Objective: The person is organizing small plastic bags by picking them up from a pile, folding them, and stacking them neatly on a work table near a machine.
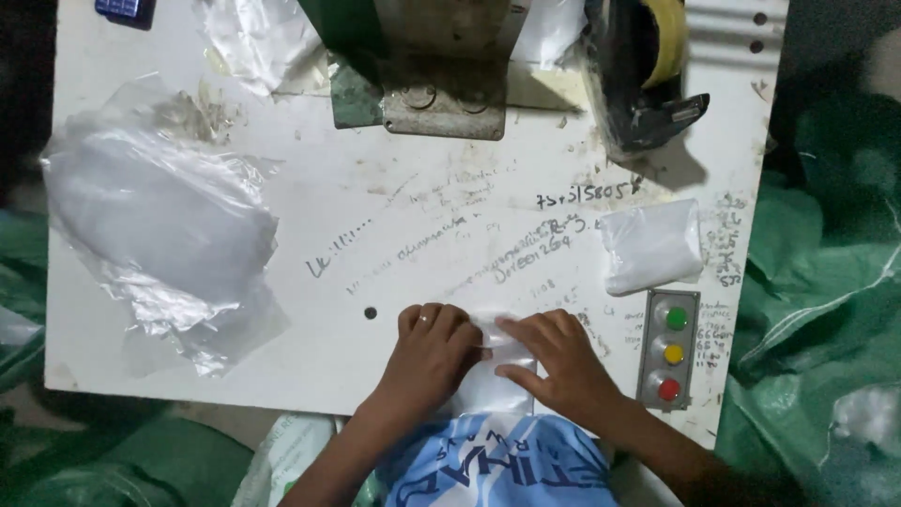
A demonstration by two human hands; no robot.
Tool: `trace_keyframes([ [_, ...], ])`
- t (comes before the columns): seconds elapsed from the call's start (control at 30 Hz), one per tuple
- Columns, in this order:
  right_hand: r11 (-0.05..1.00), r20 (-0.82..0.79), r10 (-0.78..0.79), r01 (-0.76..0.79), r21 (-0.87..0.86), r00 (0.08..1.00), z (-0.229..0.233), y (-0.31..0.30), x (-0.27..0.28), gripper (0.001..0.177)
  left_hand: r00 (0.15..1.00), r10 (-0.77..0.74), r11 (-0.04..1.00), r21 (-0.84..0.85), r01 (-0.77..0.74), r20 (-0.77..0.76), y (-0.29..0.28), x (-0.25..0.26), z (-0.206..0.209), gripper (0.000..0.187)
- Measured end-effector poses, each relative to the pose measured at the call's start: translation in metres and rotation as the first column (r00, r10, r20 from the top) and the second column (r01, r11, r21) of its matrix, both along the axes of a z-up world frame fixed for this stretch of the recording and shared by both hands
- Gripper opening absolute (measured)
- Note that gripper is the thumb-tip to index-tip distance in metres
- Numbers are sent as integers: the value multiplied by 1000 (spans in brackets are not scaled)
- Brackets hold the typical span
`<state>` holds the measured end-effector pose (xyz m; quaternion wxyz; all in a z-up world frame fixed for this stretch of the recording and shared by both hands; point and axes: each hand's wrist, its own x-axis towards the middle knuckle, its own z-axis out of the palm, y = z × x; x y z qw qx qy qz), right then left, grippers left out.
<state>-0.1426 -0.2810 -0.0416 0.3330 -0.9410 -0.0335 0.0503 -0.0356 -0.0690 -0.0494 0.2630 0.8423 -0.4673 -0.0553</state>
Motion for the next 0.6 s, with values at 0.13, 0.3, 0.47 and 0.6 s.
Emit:
trace_keyframes([
  [0.13,998,-76,-41,37,-50,996,2,-8,5,60,997,60,997,48,-58,-48,-1,-6,8,38],
  [0.3,996,51,14,-9,-92,999,-1,-3,3,18,995,44,999,-14,-45,-93,0,-10,11,13],
  [0.47,996,-3,43,-43,-77,999,3,-8,7,26,991,131,991,-18,-131,9,-2,-13,-1,15],
  [0.6,990,27,64,-60,-127,998,15,-4,12,22,988,147,989,-13,-147,-37,-4,-11,6,11],
])
